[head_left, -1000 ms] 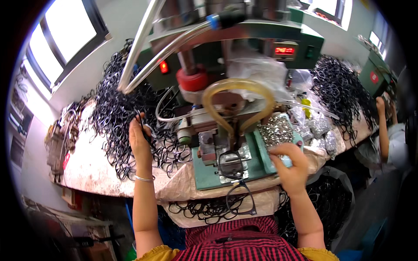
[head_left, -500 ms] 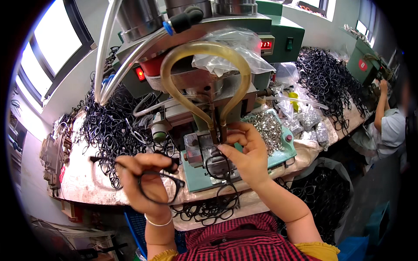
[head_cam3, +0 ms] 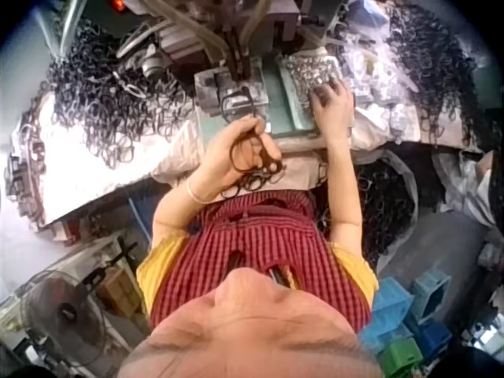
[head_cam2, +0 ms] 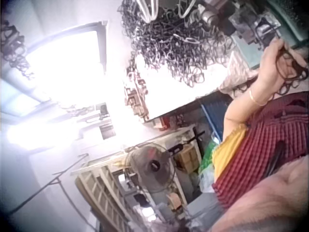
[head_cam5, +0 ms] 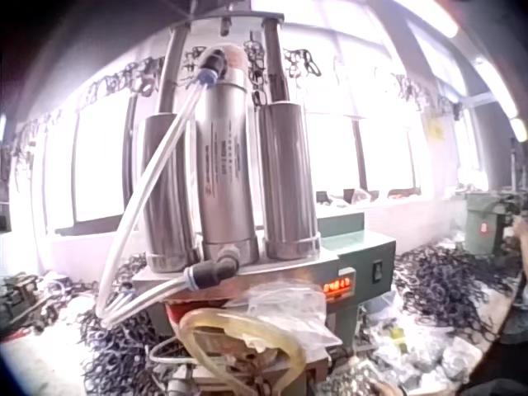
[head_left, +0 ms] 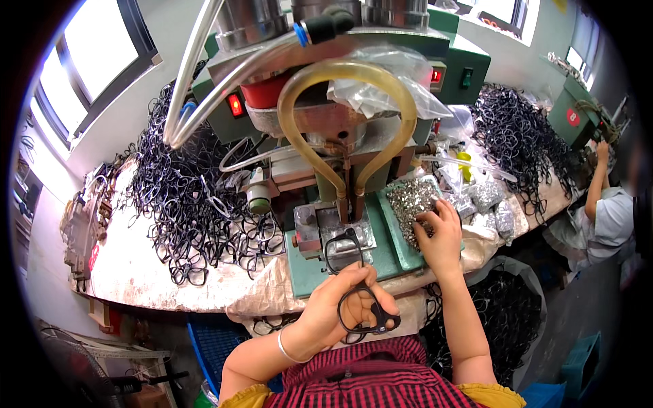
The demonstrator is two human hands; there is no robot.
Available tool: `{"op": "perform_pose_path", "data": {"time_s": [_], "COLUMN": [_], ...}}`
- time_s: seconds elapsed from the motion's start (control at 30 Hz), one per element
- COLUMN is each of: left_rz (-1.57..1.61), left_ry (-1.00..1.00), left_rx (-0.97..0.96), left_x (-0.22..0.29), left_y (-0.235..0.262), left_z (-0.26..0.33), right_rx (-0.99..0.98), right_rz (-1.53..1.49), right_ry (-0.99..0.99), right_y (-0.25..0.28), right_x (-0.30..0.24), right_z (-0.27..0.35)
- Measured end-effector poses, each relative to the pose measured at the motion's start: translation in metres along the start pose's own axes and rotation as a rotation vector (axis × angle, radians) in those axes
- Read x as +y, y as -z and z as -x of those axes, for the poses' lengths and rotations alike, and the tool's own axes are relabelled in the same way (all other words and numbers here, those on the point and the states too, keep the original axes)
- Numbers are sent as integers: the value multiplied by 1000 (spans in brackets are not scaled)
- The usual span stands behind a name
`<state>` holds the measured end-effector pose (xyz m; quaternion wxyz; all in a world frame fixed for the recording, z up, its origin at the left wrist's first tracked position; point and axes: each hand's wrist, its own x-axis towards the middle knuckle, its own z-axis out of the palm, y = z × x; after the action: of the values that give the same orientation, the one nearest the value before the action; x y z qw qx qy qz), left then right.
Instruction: The person assembles eyeglasses by inserting small metal components into the frame using a press machine. They repeatedly pick up frames, place them under the press, and add components before pressing them into place.
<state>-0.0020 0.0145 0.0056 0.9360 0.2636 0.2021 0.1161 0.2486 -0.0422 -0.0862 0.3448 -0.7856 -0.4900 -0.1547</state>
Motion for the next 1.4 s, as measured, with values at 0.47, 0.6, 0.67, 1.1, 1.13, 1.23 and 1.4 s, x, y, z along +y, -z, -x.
{"op": "perform_pose_path", "data": {"time_s": [0.47, 0.6, 0.67, 1.1, 1.13, 1.23, 1.4], "left_rz": [-661, -1089, -1365, -2162, -2152, -2366, -1879], "left_ry": [-445, -1253, -1307, -909, -885, -987, -1387], "left_rx": [210, 1243, 1343, 1475, 1384, 1258, 1155], "left_x": [-29, 33, 81, 129, 124, 124, 138], "left_y": [56, 94, 119, 308, 289, 229, 165], "left_z": [68, 119, 133, 62, 60, 57, 39], "right_rx": [127, 135, 150, 140, 121, 92, -5], "right_rz": [-275, -478, -507, -341, -318, -398, -699], "right_ry": [57, -163, -116, -299, -323, -318, -50], "right_y": [-10, 6, 6, 41, 49, 56, 44], "right_x": [1, -11, -27, 8, 21, 19, -70], "right_z": [-19, -7, -17, 38, 50, 56, -7]}}
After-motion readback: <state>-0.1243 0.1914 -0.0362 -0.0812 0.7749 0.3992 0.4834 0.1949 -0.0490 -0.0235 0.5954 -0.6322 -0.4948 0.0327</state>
